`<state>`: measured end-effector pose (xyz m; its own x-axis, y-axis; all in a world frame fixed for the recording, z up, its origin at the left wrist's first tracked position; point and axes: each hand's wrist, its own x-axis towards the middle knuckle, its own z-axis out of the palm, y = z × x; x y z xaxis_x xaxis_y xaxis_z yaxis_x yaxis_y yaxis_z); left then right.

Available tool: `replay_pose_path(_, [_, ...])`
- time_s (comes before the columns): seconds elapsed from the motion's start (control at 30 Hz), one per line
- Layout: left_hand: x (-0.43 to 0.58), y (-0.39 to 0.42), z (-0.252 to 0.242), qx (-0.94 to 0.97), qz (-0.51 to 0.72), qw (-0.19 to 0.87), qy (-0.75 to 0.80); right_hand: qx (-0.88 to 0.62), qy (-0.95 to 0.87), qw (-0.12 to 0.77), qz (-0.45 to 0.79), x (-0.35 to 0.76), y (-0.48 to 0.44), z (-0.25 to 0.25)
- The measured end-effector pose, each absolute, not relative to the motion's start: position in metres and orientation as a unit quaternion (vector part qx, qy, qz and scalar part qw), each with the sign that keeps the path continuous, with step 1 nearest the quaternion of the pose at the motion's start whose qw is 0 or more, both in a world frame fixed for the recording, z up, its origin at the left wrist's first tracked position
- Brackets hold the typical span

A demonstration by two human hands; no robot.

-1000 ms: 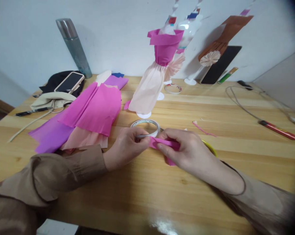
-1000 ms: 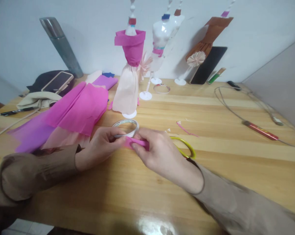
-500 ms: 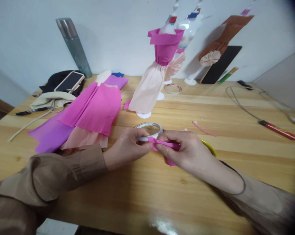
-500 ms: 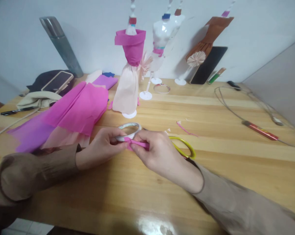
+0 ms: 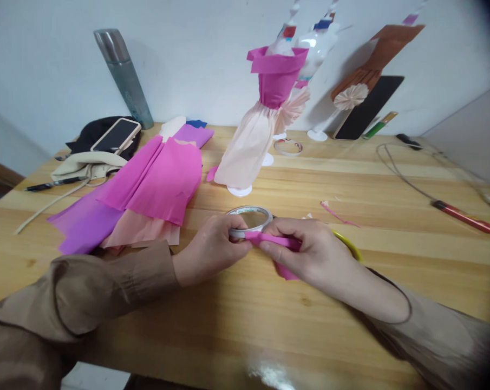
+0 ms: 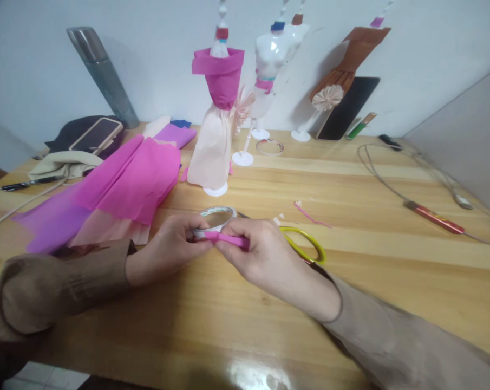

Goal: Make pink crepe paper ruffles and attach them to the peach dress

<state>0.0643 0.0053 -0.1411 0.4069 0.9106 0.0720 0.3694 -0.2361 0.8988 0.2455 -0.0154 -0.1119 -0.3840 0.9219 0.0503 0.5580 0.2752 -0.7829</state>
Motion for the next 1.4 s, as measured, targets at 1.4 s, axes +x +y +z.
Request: replay_pose_path(1.4, [0.063,0.006,-0.122,0.721,0.286,0.497,0.389,-0.429,-0.829,0.320,0.162,0.245,-0.019,-0.117])
